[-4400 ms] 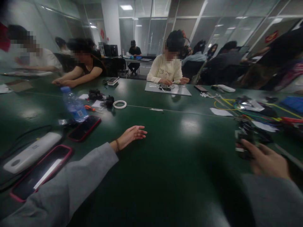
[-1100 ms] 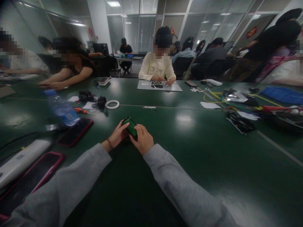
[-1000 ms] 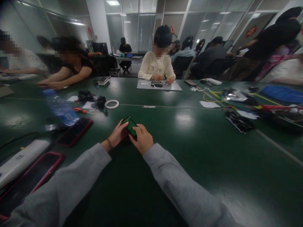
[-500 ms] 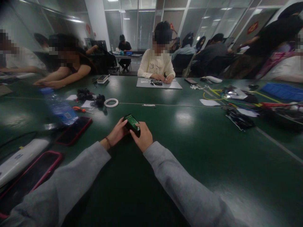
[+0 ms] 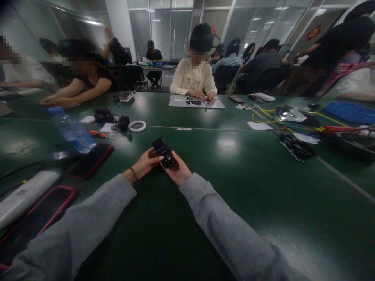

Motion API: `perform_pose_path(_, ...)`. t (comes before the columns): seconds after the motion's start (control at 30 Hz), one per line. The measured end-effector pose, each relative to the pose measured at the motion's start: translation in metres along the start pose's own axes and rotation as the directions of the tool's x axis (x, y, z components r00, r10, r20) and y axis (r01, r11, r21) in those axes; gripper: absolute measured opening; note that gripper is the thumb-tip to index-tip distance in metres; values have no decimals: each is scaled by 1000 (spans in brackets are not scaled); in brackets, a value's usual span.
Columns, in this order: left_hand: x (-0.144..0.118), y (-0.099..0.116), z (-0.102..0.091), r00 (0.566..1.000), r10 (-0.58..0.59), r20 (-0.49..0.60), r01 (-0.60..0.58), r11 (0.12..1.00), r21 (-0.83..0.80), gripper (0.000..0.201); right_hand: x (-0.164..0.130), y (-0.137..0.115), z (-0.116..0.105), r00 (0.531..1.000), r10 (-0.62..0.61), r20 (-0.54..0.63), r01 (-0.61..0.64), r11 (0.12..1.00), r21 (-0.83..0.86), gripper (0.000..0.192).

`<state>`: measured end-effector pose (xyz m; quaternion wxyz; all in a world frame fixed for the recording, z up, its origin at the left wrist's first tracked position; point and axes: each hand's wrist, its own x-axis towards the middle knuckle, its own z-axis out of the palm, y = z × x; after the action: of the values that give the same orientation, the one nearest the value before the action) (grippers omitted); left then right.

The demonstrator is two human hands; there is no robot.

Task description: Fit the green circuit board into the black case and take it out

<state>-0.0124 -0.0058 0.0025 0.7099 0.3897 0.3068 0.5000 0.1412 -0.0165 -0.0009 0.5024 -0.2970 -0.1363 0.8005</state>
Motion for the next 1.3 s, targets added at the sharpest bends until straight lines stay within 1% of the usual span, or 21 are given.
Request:
perform_pose_path(0.17,0,1,2,998,55,-24,-54,998,26,59,1,-2,-2,996,11,84,-10,1000,-12,19)
perform_pose_path(0.37,0,0,1,996,84,-21,-83,994,68,61,7,-2,-8,997,-4,83,6,1000,-27,20)
perform_pose_path(0.53,1,0,-1,995,90,-39,-87,993,84,62,10,-2,-11,996,-21,90,30,994,-104,20)
perform_pose_path(0.63,1,-1,-3,994,92,-53,-88,993,80,59,9,0,-10,994,-41,101,57,985,-162,21)
perform_pose_path(0.7,1,-1,-4,995,83,-62,-78,994,81,58,8,1,-9,989,-66,135,94,973,-209,25)
perform_pose_path(0.83,2,-1,-5,994,69,-89,-62,995,79,57,4,5,-5,962,-104,251,177,941,-287,39)
perform_pose_path(0.93,3,-1,-7,996,66,-68,-60,994,86,56,2,6,-4,963,-111,246,186,934,-306,39)
perform_pose_path(1.1,3,-2,-11,998,53,-27,-49,990,134,60,3,6,-7,969,-94,228,160,943,-292,32)
perform_pose_path(1.3,2,-1,-11,998,59,-16,-56,989,136,61,3,6,-8,965,-93,247,162,947,-276,28)
